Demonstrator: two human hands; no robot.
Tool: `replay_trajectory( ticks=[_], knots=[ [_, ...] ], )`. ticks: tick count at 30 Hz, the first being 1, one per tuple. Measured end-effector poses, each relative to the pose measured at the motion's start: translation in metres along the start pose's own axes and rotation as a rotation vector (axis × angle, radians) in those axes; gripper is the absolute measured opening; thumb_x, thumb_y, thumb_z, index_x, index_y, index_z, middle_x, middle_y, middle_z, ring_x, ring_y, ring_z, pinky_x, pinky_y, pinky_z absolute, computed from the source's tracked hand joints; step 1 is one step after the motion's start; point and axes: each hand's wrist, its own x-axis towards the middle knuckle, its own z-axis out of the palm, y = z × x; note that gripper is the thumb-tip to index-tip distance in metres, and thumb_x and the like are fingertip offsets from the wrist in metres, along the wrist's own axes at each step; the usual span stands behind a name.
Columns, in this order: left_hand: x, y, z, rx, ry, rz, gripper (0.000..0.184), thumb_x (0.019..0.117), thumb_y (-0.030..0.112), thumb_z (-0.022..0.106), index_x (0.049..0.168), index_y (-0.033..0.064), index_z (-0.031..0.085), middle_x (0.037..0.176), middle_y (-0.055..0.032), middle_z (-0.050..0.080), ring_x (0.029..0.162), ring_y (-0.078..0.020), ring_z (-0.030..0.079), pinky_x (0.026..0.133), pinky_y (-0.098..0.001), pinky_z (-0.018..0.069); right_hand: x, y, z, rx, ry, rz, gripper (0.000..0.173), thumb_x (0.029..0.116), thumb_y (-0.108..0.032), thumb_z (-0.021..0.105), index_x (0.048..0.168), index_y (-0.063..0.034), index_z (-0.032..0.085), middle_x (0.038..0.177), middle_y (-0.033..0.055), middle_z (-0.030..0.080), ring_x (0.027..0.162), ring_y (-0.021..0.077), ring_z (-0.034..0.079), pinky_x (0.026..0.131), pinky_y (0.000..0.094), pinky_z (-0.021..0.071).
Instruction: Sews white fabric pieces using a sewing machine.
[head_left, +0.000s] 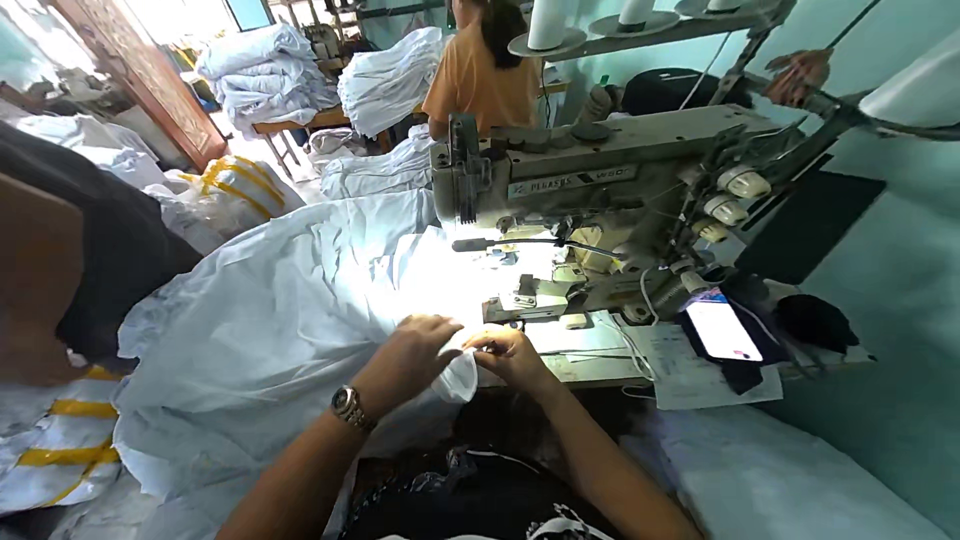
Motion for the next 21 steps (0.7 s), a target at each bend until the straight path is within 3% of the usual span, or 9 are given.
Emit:
replay_trajectory(
  ticks=[3,5,7,12,14,16,18,20,21],
  knots=[
    [0.016,-0.025,0.008,0.219,-0.022,-0.139,0.047,0.1082,0.039,0.044,0.117,0.0022,0.071,0.113,-0.0157,0.072,0.116,-0.0338,0.065,0.112,-0.0580,0.0394,0.000,-0.008,0.002,0.016,0.023,-0.022,0.012,0.0923,-0.009,0.070,0.099,-0.0066,0.079,0.104,0.0025,0.074,0.086,0.0012,0.066,0.072,0.0173,0.0545],
    [0.023,-0.027,0.009,0.263,-0.052,-0.160,0.045,0.1080,0.035,0.042,0.101,0.0019,0.072,0.100,-0.0153,0.072,0.109,-0.0345,0.066,0.115,-0.0600,0.0337,0.000,-0.012,0.003,0.020,0.047,-0.010,0.012,0.0923,-0.007,0.068,0.099,-0.0063,0.079,0.105,0.0027,0.074,0.086,0.0015,0.065,0.072,0.0169,0.0539],
    [0.031,-0.028,0.007,0.268,-0.075,-0.176,0.042,0.1060,0.028,0.045,0.094,0.0007,0.073,0.098,-0.0165,0.072,0.111,-0.0361,0.066,0.118,-0.0633,0.0278,-0.002,-0.007,0.003,-0.002,0.085,0.012,0.012,0.0919,-0.007,0.068,0.098,-0.0067,0.079,0.103,0.0025,0.074,0.085,0.0020,0.065,0.072,0.0177,0.0542],
    [0.052,-0.044,-0.001,0.188,-0.093,-0.275,0.030,0.0957,0.018,0.062,0.111,-0.0060,0.072,0.119,-0.0238,0.070,0.128,-0.0408,0.058,0.123,-0.0601,0.0209,0.006,-0.011,0.000,-0.019,0.141,0.015,0.012,0.0928,-0.008,0.068,0.099,-0.0061,0.077,0.102,0.0019,0.072,0.079,0.0002,0.062,0.068,0.0164,0.0518],
    [0.060,-0.049,-0.005,0.067,-0.046,-0.329,0.041,0.0878,0.008,0.068,0.126,-0.0050,0.066,0.134,-0.0235,0.063,0.138,-0.0383,0.050,0.125,-0.0564,0.0189,0.008,-0.008,-0.002,-0.075,0.176,0.021,0.012,0.0921,-0.007,0.066,0.097,-0.0040,0.076,0.099,0.0030,0.071,0.080,0.0002,0.061,0.071,0.0164,0.0514],
    [0.068,-0.062,-0.004,0.017,0.023,-0.321,0.055,0.0790,0.003,0.077,0.131,-0.0043,0.063,0.138,-0.0237,0.061,0.138,-0.0379,0.051,0.124,-0.0581,0.0220,0.013,-0.007,-0.003,-0.110,0.210,0.044,0.012,0.0904,-0.005,0.065,0.096,-0.0008,0.074,0.098,0.0053,0.071,0.083,0.0017,0.063,0.076,0.0181,0.0540],
    [0.071,-0.074,0.002,0.027,0.083,-0.307,0.069,0.0751,0.004,0.083,0.139,-0.0029,0.058,0.143,-0.0220,0.058,0.139,-0.0367,0.050,0.123,-0.0604,0.0210,0.018,-0.014,-0.003,-0.145,0.225,0.096,0.013,0.0913,-0.006,0.063,0.095,0.0004,0.074,0.090,0.0037,0.071,0.077,-0.0002,0.062,0.072,0.0176,0.0533],
    [0.070,-0.067,0.006,0.079,0.175,-0.268,0.061,0.0763,0.007,0.083,0.133,-0.0019,0.063,0.137,-0.0194,0.063,0.134,-0.0344,0.055,0.123,-0.0629,0.0212,0.019,-0.018,-0.003,-0.185,0.232,0.105,0.014,0.0920,-0.007,0.061,0.094,-0.0001,0.074,0.082,0.0013,0.070,0.071,-0.0018,0.060,0.068,0.0165,0.0515],
    [0.068,-0.058,0.004,0.112,0.195,-0.230,0.048,0.0796,0.009,0.080,0.124,-0.0039,0.067,0.129,-0.0207,0.067,0.130,-0.0356,0.059,0.122,-0.0628,0.0235,0.018,-0.017,-0.003,-0.187,0.234,0.087,0.014,0.0920,-0.007,0.061,0.094,-0.0001,0.074,0.083,0.0021,0.070,0.073,-0.0004,0.061,0.070,0.0174,0.0523]
  ],
)
